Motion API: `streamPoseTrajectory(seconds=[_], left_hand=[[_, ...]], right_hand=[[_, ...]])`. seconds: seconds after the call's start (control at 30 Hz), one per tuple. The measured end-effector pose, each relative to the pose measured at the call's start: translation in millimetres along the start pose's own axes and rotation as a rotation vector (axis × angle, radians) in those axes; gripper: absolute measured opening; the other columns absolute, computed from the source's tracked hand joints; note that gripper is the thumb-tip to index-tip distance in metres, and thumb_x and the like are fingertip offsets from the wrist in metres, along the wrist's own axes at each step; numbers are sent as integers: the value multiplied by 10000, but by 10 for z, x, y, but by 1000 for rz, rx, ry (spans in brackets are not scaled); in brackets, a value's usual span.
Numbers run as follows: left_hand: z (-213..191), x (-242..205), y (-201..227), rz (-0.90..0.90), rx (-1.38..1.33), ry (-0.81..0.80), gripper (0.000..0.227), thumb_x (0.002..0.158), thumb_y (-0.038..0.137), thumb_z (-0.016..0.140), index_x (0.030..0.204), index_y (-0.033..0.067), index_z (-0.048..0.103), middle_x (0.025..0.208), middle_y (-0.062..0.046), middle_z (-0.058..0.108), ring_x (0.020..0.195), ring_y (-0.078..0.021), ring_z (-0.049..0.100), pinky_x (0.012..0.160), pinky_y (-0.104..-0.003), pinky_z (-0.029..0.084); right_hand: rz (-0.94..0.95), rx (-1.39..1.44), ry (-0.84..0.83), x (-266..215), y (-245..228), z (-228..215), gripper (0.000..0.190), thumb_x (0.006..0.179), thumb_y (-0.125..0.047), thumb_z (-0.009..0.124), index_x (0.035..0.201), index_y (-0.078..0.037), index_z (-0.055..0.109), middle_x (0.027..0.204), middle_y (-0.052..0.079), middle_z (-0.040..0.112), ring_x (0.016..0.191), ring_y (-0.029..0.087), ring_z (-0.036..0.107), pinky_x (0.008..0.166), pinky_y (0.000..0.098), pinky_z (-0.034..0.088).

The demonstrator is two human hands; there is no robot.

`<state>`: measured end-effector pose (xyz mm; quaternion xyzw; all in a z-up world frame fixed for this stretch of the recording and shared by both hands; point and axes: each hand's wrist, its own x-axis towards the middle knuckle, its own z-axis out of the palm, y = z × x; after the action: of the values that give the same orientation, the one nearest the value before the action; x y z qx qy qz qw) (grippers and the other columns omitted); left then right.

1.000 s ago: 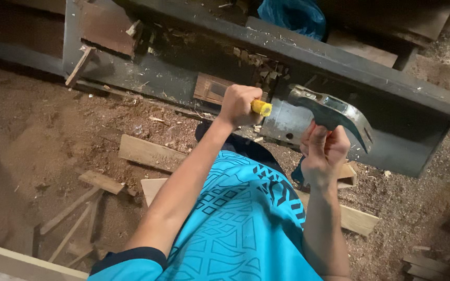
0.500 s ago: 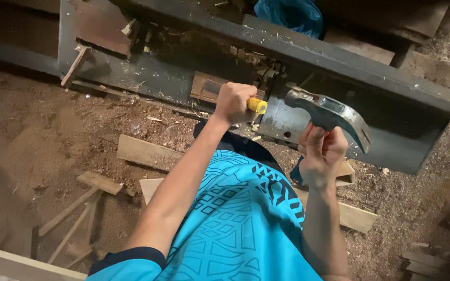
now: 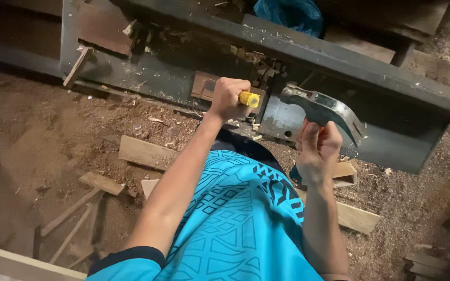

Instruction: The person uses a chisel and hammer to carve a small wooden block clamped on a metal workbench. They repeatedly strike the chisel to remove wood chips, adjusting the chisel position as they work.

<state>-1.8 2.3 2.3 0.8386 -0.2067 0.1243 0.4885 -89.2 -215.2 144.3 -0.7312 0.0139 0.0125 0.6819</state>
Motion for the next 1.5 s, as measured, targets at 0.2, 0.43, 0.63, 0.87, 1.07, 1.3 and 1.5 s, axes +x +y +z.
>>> streamPoseTrajectory(seconds=[0.2, 0.43, 0.63, 0.87, 1.07, 1.3, 1.5], left_hand=[[46, 11, 31, 53, 24, -44, 242, 675, 117, 734, 612, 129, 500, 566, -71, 555, 495, -247, 586, 481, -368, 440], [86, 33, 69, 31, 46, -34, 250, 672, 157, 749, 629, 105, 509, 588, -104, 574, 527, -296, 597, 493, -397, 434], [98, 62, 2, 54, 70, -21, 256, 691, 165, 750, 637, 111, 506, 585, -101, 556, 533, -293, 597, 511, -399, 448], [62, 63, -191, 104, 51, -45, 326, 757, 163, 771, 580, 151, 498, 513, -45, 532, 443, -222, 560, 424, -355, 414], [-97, 118, -241, 65, -16, -19, 251, 725, 133, 748, 639, 122, 512, 584, -78, 537, 500, -230, 573, 477, -359, 432], [-41, 143, -206, 41, 7, -85, 244, 696, 118, 732, 599, 125, 508, 558, -78, 562, 476, -243, 583, 460, -377, 424], [-50, 162, -326, 149, 80, -103, 204, 612, 158, 710, 641, 108, 514, 611, -128, 552, 547, -328, 580, 500, -400, 437]], right_hand=[[85, 157, 0, -13, 34, 12, 301, 1127, -326, 535, 1005, -52, 521, 750, -31, 480, 585, 26, 358, 499, 217, 258], [38, 96, 4, -19, 56, -4, 328, 1135, -341, 526, 978, -53, 518, 762, -18, 502, 578, 27, 386, 491, 216, 284], [3, -16, 17, -60, 62, -29, 331, 1135, -336, 522, 980, -44, 539, 783, -30, 518, 611, 41, 428, 518, 228, 320], [9, -149, -28, -50, 164, -22, 408, 1119, -374, 518, 850, -70, 547, 687, -62, 478, 552, 34, 390, 483, 230, 275], [116, -251, 0, -126, 257, -90, 388, 1112, -360, 545, 855, -69, 560, 720, -66, 481, 619, 27, 408, 500, 231, 306], [-89, -290, 101, -93, 477, 55, 331, 1147, -288, 466, 927, -75, 592, 744, -51, 534, 630, 43, 486, 546, 226, 353], [156, -348, 139, -44, 532, 229, 253, 1075, -166, 493, 1060, 0, 684, 723, 62, 580, 618, 149, 532, 562, 313, 422]])
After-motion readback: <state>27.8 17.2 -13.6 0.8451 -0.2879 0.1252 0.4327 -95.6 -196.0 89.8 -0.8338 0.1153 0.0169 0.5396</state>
